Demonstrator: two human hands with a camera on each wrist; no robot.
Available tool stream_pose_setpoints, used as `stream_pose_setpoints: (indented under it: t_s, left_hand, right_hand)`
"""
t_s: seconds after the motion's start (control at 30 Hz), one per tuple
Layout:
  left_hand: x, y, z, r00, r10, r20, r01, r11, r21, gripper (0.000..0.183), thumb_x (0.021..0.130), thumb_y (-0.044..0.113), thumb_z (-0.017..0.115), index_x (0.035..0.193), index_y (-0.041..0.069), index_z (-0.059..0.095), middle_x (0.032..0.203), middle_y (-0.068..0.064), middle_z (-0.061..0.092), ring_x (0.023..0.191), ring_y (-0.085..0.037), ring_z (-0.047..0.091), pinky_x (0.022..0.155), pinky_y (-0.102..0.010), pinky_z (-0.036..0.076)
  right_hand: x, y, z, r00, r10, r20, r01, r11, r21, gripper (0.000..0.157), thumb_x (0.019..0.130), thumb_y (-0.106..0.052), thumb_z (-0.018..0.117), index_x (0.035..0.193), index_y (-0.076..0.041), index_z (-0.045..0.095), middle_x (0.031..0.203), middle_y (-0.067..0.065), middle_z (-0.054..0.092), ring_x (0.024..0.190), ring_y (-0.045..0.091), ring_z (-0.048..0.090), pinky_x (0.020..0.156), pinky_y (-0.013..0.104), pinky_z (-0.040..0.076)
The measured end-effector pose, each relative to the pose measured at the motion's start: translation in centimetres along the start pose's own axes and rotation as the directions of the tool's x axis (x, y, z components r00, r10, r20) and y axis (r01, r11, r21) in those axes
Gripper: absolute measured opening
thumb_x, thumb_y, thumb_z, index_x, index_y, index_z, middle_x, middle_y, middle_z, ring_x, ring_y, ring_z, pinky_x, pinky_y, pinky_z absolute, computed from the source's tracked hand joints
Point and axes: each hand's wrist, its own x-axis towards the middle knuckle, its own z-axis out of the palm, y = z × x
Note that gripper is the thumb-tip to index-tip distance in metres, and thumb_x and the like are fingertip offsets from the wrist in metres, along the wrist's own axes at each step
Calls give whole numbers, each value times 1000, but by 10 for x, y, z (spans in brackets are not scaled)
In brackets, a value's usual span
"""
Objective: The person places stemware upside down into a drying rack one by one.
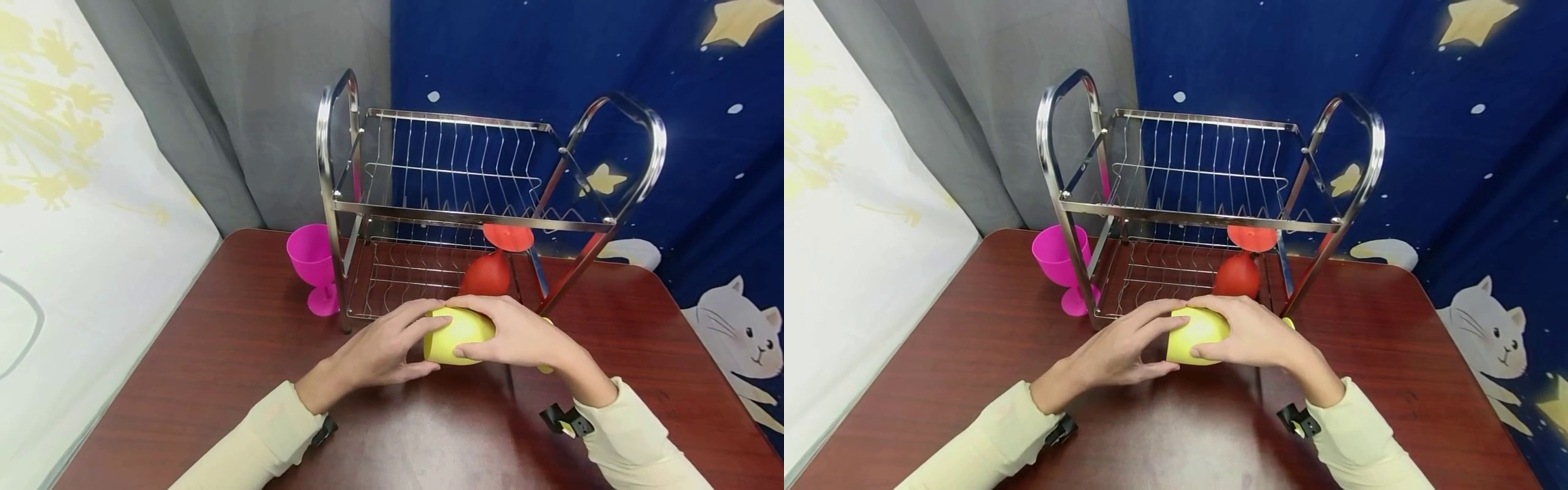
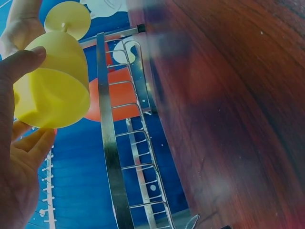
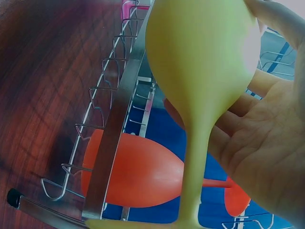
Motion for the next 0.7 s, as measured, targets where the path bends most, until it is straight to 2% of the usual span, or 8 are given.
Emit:
stream_pose_setpoints:
  t_s: [0.2,0.4,0.57,0.7]
  left_hand:
    - [-1,0,-1,1000,-6,-10,6,1000,0,69,77,33,81,133,3,53,136,-15,50,128,-22,49,107,-28,40]
    - [-3,-1,0,999,-14,-34,14,1000,-6,70,76,32,82,132,3,53,135,-16,51,126,-23,50,107,-28,41]
    - [-4,-4,2,997,-15,-73,16,1000,14,70,75,32,83,131,2,53,134,-18,51,126,-24,50,107,-30,41]
    - [-4,-5,2,993,-1,-116,8,998,61,69,74,33,83,129,1,54,132,-19,53,125,-26,52,107,-32,42]
  right_hand:
    - [-1,-2,-2,1000,-5,-5,6,1000,6,60,79,-47,77,132,-28,57,109,-16,62,88,5,59,74,25,53]
    - [-4,-1,-5,998,-42,-51,42,999,4,60,82,-45,75,133,-20,57,113,-12,64,93,5,59,78,27,52]
    - [-6,-2,-8,990,-52,-133,52,999,-4,55,83,-40,76,131,-21,59,118,-12,64,101,5,59,83,34,53]
    - [-7,-3,-10,969,-97,-229,105,994,23,46,83,-30,77,127,-23,63,119,-9,65,104,8,61,86,36,53]
